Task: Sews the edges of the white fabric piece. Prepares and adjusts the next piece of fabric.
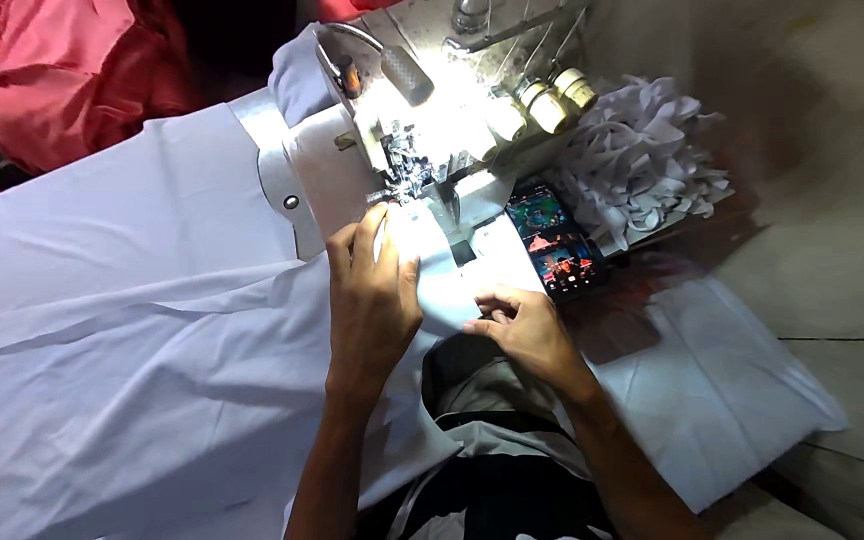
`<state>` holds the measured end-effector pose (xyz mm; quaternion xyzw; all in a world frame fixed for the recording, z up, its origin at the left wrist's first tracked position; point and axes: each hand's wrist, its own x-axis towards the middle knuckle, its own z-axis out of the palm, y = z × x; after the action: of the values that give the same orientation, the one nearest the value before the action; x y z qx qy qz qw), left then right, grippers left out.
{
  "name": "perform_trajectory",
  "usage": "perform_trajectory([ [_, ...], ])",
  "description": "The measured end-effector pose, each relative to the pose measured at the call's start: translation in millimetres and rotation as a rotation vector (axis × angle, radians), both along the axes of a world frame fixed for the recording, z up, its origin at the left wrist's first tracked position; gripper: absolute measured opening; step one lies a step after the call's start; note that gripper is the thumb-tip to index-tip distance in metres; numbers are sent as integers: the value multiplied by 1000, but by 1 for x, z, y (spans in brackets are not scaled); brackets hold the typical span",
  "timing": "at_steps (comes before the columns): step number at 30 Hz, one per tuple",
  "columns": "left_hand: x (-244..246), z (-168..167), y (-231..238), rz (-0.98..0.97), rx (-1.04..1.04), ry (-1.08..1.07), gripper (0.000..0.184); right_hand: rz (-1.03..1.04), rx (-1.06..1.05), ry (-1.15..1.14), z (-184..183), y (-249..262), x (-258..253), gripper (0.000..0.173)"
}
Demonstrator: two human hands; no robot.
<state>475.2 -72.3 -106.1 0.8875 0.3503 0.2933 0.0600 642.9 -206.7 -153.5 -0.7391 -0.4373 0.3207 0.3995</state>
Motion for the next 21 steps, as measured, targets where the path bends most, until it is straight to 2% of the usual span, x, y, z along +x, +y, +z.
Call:
perform_trajectory([
  [7,-4,2,-5,-7,-17,-21,40,-50,146,18,-6,0,-4,13],
  [11,-9,18,-38,-127,-147,-282,32,-54,207,-34,-9,-6,-5,13],
  [14,-5,35,-78,-478,-432,-538,27,-8,213,-145,-2,-12,-4,16],
  [16,2,35,-98,-759,-635,-589,23,9,256,-194,7,-18,12,17],
  [18,14,17,-107,-1072,-812,-501,26,-46,310,-231,25,-25,41,17],
  [21,39,-46,-118,-1413,-986,-189,29,-204,320,-342,51,-32,103,16],
])
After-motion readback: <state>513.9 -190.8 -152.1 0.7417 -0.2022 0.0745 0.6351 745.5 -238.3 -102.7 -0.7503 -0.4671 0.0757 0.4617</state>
